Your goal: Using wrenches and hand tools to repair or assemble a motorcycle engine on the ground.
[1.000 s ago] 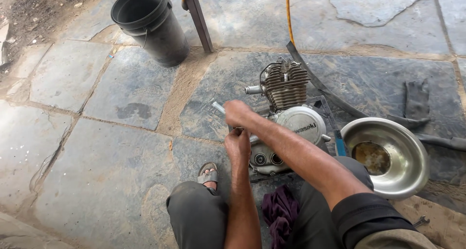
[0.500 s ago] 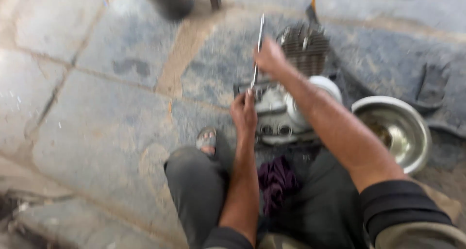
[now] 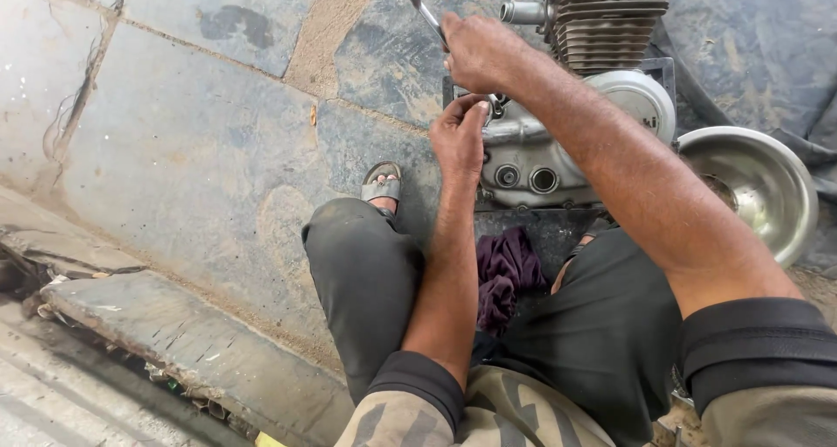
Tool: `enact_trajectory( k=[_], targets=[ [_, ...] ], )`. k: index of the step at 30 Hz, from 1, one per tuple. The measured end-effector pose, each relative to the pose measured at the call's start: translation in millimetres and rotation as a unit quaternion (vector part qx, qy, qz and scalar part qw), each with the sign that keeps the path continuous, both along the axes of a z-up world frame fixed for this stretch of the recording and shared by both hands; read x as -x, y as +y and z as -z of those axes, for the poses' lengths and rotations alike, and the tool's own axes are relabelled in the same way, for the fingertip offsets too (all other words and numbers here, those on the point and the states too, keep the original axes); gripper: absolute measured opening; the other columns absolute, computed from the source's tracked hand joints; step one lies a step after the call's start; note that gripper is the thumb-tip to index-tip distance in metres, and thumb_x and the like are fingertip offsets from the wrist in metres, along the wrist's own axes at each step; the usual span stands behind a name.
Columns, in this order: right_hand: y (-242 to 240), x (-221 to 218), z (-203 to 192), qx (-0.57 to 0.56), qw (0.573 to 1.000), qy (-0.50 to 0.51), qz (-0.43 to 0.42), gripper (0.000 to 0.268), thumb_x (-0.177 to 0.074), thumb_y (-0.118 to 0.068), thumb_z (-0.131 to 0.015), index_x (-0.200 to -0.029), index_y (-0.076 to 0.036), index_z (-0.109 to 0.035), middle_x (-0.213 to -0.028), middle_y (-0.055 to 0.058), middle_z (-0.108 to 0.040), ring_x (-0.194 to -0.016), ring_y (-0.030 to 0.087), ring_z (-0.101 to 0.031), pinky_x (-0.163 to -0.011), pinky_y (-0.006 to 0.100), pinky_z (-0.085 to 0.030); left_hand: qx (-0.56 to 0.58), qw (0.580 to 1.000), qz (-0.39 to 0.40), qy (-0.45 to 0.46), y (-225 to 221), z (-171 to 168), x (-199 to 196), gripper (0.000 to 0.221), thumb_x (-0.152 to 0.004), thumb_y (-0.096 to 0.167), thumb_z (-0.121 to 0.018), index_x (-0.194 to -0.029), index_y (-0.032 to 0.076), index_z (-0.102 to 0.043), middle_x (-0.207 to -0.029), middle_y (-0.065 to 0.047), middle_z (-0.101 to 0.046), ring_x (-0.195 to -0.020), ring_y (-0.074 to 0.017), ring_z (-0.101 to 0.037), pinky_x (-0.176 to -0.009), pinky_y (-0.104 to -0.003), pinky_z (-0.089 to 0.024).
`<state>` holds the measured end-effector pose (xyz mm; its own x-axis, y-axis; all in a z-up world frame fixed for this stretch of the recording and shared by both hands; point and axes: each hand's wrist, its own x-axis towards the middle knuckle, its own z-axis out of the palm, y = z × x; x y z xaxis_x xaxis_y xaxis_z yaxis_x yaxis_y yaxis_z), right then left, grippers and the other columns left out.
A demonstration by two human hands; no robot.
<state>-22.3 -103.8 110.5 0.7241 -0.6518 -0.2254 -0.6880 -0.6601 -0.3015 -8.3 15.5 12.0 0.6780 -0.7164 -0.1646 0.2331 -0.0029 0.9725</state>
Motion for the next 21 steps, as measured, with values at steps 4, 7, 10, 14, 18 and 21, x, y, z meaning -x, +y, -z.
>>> enact_trajectory(
  k=[4, 7, 10, 14, 18, 21],
  targets=[
    [3, -4, 2, -0.033, 0.999, 0.014, -0.013, 0.031, -0.106, -0.022, -0.06, -0.126, 0.001, -0.056, -0.09, 0.016, -0.068, -0.077, 0.021, -0.068, -0.06, 0.038, -0.057, -0.048, 0.997, 0.015, -0.05, 2, -13, -2, 0.023, -0.084, 0.017, -0.07, -0.098, 0.002, -0.08, -0.08, -0.006, -0.075, -0.071, -0.0124, -0.065, -0.064, -0.031, -0.053],
    [5, -7, 6, -0.034, 0.998, 0.028, -0.035, 0.028, -0.105, -0.025, -0.061, -0.122, -0.003, -0.061, -0.091, 0.014, -0.069, -0.079, 0.02, -0.068, -0.066, 0.04, -0.056, -0.068, 0.996, 0.043, -0.031, 5, -13, -2, 0.023, -0.08, 0.019, -0.072, -0.095, 0.003, -0.078, -0.077, -0.006, -0.073, -0.07, -0.0106, -0.065, -0.062, -0.031, -0.055],
    [4, -10, 9, -0.017, 0.998, 0.039, -0.053, 0.028, -0.104, -0.028, -0.063, -0.119, -0.004, -0.063, -0.091, 0.015, -0.07, -0.08, 0.02, -0.067, -0.069, 0.041, -0.056, -0.091, 0.992, 0.065, -0.062, 4, -16, -2, 0.024, -0.084, 0.022, -0.073, -0.087, -0.001, -0.076, -0.072, -0.011, -0.069, -0.061, -0.0132, -0.059, -0.055, -0.034, -0.048],
    [-7, -3, 8, -0.107, 0.993, 0.022, 0.052, 0.027, -0.102, -0.022, -0.063, -0.119, -0.002, -0.062, -0.09, 0.013, -0.069, -0.075, 0.019, -0.066, -0.061, 0.036, -0.057, -0.182, 0.973, 0.113, -0.085, 0, -34, -5, 0.023, -0.082, 0.022, -0.074, -0.091, 0.002, -0.077, -0.075, -0.009, -0.073, -0.058, -0.0132, -0.061, -0.053, -0.034, -0.051],
    [-44, 33, 26, -0.253, 0.91, -0.094, 0.315, 0.022, -0.098, -0.01, -0.069, -0.112, 0.007, -0.069, -0.082, 0.013, -0.067, -0.06, 0.014, -0.058, -0.044, 0.026, -0.044, -0.162, 0.976, 0.123, -0.082, 3, -38, -10, 0.028, -0.081, 0.022, -0.074, -0.103, 0.005, -0.081, -0.081, -0.008, -0.076, -0.065, -0.0122, -0.065, -0.056, -0.032, -0.051],
    [-31, 42, 1, -0.236, 0.887, -0.19, 0.349, 0.015, -0.097, -0.002, -0.065, -0.107, 0.007, -0.07, -0.078, 0.014, -0.068, -0.056, 0.014, -0.063, -0.044, 0.026, -0.049, -0.134, 0.982, 0.117, -0.065, -1, -25, -9, 0.031, -0.08, 0.021, -0.075, -0.105, 0.004, -0.082, -0.082, -0.01, -0.077, -0.068, -0.0146, -0.066, -0.058, -0.032, -0.052]
  ],
)
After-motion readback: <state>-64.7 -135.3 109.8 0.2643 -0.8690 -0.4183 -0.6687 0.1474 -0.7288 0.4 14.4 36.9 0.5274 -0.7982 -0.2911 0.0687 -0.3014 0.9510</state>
